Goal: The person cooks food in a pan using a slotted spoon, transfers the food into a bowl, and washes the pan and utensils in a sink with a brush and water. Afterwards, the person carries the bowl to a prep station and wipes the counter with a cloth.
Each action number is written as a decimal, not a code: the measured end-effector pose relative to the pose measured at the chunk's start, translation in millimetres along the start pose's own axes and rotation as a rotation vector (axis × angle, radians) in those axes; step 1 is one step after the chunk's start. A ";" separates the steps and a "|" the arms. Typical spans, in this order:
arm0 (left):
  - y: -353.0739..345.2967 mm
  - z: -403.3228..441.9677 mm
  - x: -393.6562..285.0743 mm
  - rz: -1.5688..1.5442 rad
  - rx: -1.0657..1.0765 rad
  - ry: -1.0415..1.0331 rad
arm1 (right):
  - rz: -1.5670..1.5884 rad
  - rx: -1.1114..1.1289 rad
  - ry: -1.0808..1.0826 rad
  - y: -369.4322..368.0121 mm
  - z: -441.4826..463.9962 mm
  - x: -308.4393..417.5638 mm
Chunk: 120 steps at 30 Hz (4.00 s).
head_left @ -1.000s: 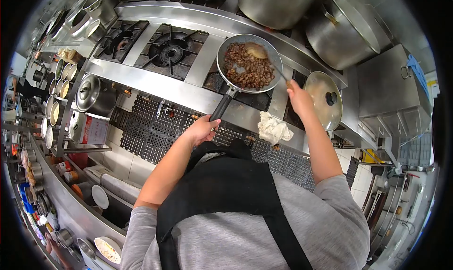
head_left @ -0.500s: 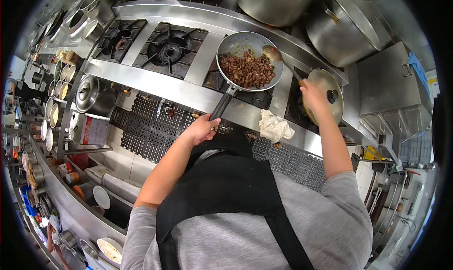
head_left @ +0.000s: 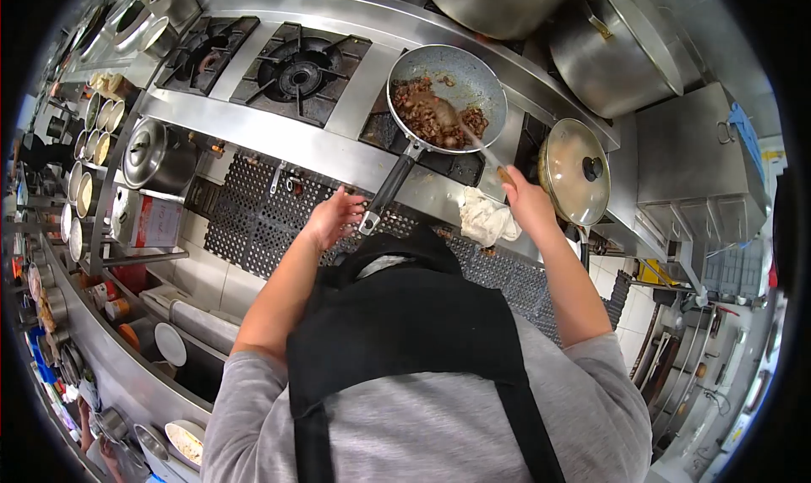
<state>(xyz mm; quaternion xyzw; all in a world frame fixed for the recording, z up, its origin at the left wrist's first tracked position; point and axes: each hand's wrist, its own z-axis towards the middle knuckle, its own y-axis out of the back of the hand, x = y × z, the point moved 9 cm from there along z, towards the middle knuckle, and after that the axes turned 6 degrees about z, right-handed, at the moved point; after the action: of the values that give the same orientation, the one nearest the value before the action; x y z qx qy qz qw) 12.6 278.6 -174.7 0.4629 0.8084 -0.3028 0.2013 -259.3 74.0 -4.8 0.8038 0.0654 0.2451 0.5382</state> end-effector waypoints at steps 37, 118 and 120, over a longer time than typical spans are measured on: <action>-36.8 51.1 -56.3 1.385 -0.849 -0.689 | -0.021 -0.163 -0.052 40.3 40.9 -48.7; -86.4 -50.8 -87.5 1.380 -0.306 -0.464 | -0.252 -0.333 -0.112 43.8 27.2 -15.6; -83.9 -49.3 -88.0 1.371 -0.309 -0.462 | -0.081 -0.095 -0.258 5.3 39.3 -38.3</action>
<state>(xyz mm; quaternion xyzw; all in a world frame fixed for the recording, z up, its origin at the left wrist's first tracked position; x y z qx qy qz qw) -19.5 224.2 -59.7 0.7550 0.3084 -0.0817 0.5729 -275.3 24.9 -24.2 0.7990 0.0162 0.1207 0.5889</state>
